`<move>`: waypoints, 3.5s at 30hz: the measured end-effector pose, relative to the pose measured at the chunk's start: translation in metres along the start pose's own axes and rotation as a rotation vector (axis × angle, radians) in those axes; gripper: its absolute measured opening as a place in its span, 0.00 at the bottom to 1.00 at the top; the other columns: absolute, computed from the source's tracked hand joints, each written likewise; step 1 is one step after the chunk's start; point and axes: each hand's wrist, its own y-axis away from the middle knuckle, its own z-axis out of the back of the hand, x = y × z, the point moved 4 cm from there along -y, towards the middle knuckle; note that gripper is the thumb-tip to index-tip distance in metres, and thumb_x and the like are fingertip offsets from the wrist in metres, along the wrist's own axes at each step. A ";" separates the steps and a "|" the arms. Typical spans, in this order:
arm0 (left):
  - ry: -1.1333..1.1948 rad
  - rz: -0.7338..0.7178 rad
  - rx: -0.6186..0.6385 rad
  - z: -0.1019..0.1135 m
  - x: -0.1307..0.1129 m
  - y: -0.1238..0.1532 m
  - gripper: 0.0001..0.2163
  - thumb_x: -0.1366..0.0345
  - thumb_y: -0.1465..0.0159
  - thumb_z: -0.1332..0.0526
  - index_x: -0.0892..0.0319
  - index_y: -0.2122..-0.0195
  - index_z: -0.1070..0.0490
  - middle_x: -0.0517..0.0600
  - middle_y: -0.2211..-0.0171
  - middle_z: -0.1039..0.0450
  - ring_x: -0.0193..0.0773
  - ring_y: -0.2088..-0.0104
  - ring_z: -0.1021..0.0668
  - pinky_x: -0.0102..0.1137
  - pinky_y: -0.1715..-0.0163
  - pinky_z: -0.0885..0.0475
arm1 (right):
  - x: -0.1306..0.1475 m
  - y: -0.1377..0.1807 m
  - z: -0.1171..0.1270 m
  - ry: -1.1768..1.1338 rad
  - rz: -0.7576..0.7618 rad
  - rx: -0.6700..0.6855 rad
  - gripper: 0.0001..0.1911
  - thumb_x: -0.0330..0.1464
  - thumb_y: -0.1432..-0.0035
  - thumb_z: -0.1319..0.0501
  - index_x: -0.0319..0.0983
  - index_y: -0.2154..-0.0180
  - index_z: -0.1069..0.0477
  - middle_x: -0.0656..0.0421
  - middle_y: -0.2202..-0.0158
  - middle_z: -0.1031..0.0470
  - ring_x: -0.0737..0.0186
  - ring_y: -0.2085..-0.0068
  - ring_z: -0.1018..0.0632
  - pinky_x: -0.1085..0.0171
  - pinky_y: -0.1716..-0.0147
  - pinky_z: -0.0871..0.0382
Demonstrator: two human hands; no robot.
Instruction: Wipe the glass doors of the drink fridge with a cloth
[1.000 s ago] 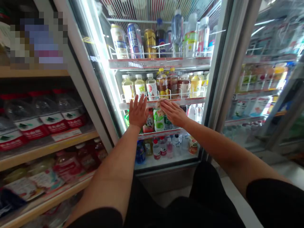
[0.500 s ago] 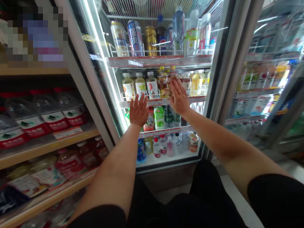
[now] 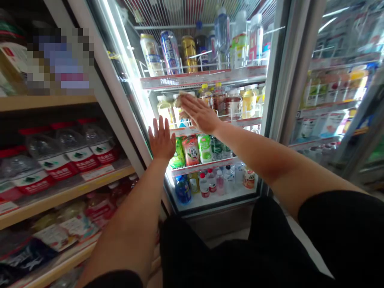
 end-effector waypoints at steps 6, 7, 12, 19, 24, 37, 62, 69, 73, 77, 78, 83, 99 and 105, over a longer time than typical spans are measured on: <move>0.040 -0.041 -0.001 -0.004 0.011 0.006 0.32 0.53 0.25 0.50 0.59 0.23 0.48 0.57 0.23 0.53 0.47 0.22 0.58 0.51 0.23 0.67 | 0.015 -0.015 -0.001 0.015 -0.095 -0.112 0.39 0.25 0.33 0.52 0.39 0.23 0.54 0.60 0.21 0.50 0.58 0.21 0.53 0.50 0.21 0.62; 0.038 -0.047 -0.002 -0.005 0.012 0.007 0.31 0.52 0.25 0.50 0.59 0.23 0.48 0.57 0.23 0.53 0.47 0.22 0.57 0.50 0.23 0.67 | 0.013 -0.014 0.000 0.016 -0.118 -0.139 0.40 0.25 0.34 0.52 0.39 0.23 0.55 0.59 0.21 0.50 0.58 0.21 0.54 0.49 0.21 0.63; 0.043 -0.050 0.023 -0.006 0.016 0.008 0.32 0.51 0.25 0.50 0.60 0.23 0.47 0.57 0.23 0.54 0.47 0.22 0.58 0.50 0.23 0.68 | 0.003 0.017 -0.004 0.040 0.098 0.058 0.38 0.26 0.33 0.50 0.43 0.24 0.50 0.63 0.22 0.48 0.60 0.22 0.50 0.52 0.21 0.60; 0.051 -0.018 0.024 -0.007 0.016 0.007 0.32 0.52 0.27 0.49 0.60 0.24 0.46 0.57 0.23 0.53 0.47 0.22 0.57 0.49 0.23 0.68 | -0.109 0.077 0.032 0.015 -0.381 -0.334 0.38 0.32 0.32 0.53 0.40 0.23 0.55 0.54 0.22 0.49 0.48 0.22 0.50 0.38 0.25 0.51; 0.040 -0.009 0.027 -0.008 0.016 0.008 0.33 0.52 0.27 0.48 0.59 0.24 0.46 0.57 0.23 0.52 0.49 0.22 0.56 0.51 0.23 0.67 | -0.161 0.123 0.038 0.039 -0.542 -0.432 0.35 0.36 0.30 0.53 0.33 0.25 0.49 0.46 0.23 0.47 0.45 0.22 0.47 0.37 0.27 0.47; 0.058 -0.017 -0.041 -0.012 -0.020 -0.018 0.30 0.54 0.26 0.48 0.56 0.24 0.44 0.56 0.23 0.53 0.51 0.22 0.59 0.55 0.24 0.68 | -0.099 0.018 0.020 0.024 -0.368 -0.314 0.36 0.31 0.31 0.52 0.34 0.25 0.51 0.51 0.22 0.51 0.47 0.21 0.54 0.44 0.22 0.56; 0.073 0.055 0.013 -0.010 -0.024 -0.017 0.30 0.58 0.27 0.46 0.55 0.24 0.44 0.54 0.23 0.54 0.52 0.22 0.59 0.55 0.24 0.70 | -0.167 0.113 0.046 -0.020 -0.839 -0.414 0.36 0.32 0.32 0.53 0.28 0.26 0.48 0.44 0.23 0.51 0.47 0.21 0.52 0.42 0.23 0.54; 0.043 0.054 0.011 -0.011 -0.023 -0.016 0.30 0.56 0.27 0.47 0.57 0.25 0.44 0.55 0.23 0.54 0.51 0.22 0.60 0.53 0.24 0.71 | -0.062 0.101 -0.001 -0.050 -0.182 -0.170 0.35 0.28 0.34 0.52 0.43 0.27 0.43 0.57 0.25 0.41 0.53 0.23 0.45 0.44 0.23 0.48; 0.046 0.053 0.022 -0.011 -0.023 -0.016 0.30 0.56 0.27 0.47 0.57 0.24 0.44 0.54 0.22 0.55 0.50 0.22 0.60 0.53 0.24 0.71 | -0.074 0.070 0.008 -0.046 -0.260 -0.249 0.36 0.28 0.34 0.52 0.41 0.26 0.45 0.55 0.24 0.43 0.51 0.22 0.48 0.43 0.23 0.50; 0.032 0.054 0.040 -0.010 -0.022 -0.016 0.31 0.56 0.26 0.47 0.57 0.24 0.45 0.54 0.22 0.56 0.51 0.22 0.60 0.52 0.24 0.71 | -0.098 0.025 0.015 -0.057 -0.441 -0.382 0.36 0.29 0.32 0.52 0.40 0.25 0.50 0.55 0.23 0.48 0.48 0.21 0.53 0.40 0.22 0.57; 0.030 0.055 0.045 -0.010 -0.022 -0.016 0.31 0.56 0.26 0.46 0.57 0.24 0.45 0.54 0.22 0.56 0.51 0.22 0.60 0.52 0.24 0.71 | -0.095 0.017 0.013 -0.060 -0.430 -0.373 0.36 0.29 0.32 0.52 0.40 0.24 0.51 0.56 0.22 0.49 0.48 0.21 0.54 0.39 0.22 0.58; 0.056 0.059 0.071 -0.008 -0.024 -0.016 0.31 0.56 0.26 0.46 0.56 0.24 0.46 0.54 0.22 0.57 0.50 0.22 0.61 0.53 0.24 0.72 | -0.030 0.016 -0.006 -0.073 -0.021 -0.053 0.38 0.26 0.33 0.49 0.44 0.24 0.50 0.60 0.23 0.46 0.53 0.22 0.50 0.42 0.22 0.57; 0.076 0.103 0.096 -0.006 -0.028 -0.017 0.32 0.59 0.28 0.46 0.58 0.24 0.46 0.54 0.22 0.58 0.51 0.22 0.63 0.54 0.25 0.73 | -0.035 0.113 -0.029 -0.102 -0.156 -0.033 0.36 0.27 0.29 0.53 0.39 0.23 0.52 0.53 0.23 0.47 0.52 0.22 0.51 0.42 0.22 0.54; 0.068 0.086 0.062 -0.007 -0.025 -0.016 0.31 0.58 0.29 0.46 0.58 0.25 0.44 0.55 0.22 0.56 0.51 0.22 0.62 0.55 0.25 0.71 | -0.029 0.140 -0.025 -0.100 0.147 0.170 0.34 0.25 0.31 0.49 0.48 0.28 0.40 0.63 0.26 0.39 0.61 0.25 0.39 0.50 0.23 0.45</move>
